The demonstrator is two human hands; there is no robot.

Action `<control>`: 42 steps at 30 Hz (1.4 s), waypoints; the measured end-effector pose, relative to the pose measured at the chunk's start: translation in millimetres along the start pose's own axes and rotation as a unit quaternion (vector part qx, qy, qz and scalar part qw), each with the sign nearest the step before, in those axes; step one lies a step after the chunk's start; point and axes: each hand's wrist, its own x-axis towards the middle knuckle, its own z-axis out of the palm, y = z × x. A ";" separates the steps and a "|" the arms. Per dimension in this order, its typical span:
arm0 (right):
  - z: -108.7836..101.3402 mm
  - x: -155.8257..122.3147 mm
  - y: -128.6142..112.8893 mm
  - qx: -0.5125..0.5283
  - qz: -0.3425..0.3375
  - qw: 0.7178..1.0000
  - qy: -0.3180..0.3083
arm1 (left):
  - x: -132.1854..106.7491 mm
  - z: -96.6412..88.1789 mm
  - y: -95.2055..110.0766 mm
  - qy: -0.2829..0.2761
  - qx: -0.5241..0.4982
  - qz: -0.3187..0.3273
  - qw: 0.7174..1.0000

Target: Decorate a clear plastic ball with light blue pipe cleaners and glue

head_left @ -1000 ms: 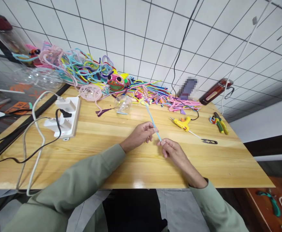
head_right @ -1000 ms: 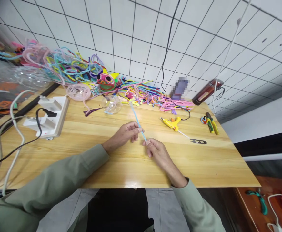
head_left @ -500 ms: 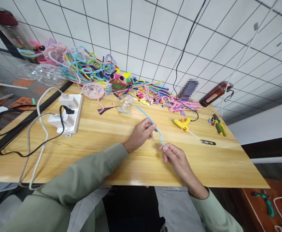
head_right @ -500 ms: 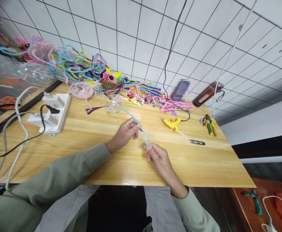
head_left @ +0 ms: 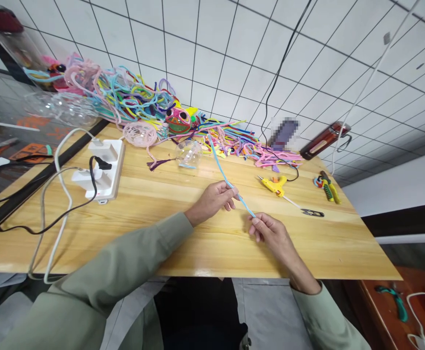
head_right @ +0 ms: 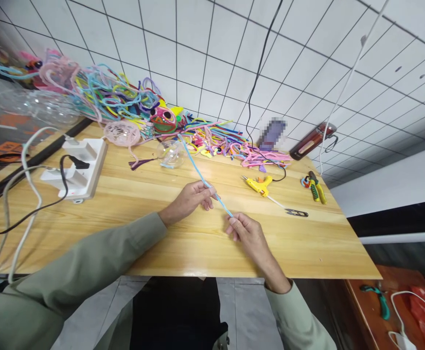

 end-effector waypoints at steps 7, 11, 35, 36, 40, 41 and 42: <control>-18.1 -0.4 11.1 -0.205 -0.074 0.974 0.063 | -0.2 4.1 -4.7 0.000 -0.021 -0.011 1.000; -19.3 3.7 18.7 -0.335 -0.125 0.930 0.078 | 0.0 4.7 -4.8 0.008 -0.029 -0.007 1.000; -36.6 2.6 35.1 -0.508 -0.198 0.835 0.084 | 2.5 3.6 -1.1 0.004 -0.143 -0.024 0.989; -38.5 4.3 28.5 -0.496 -0.211 0.837 0.096 | 2.1 4.5 -1.8 0.001 -0.147 -0.028 0.989; -29.2 16.0 -15.8 -0.367 -0.268 0.876 0.161 | -2.9 11.2 -4.3 -0.070 -0.102 -0.038 0.992; -22.1 21.1 -28.1 -0.331 -0.267 0.890 0.165 | -4.5 13.1 -4.7 -0.090 -0.077 -0.033 0.992; -13.7 27.2 -39.3 -0.295 -0.257 0.906 0.161 | -6.0 14.6 -5.0 -0.102 -0.051 -0.024 0.993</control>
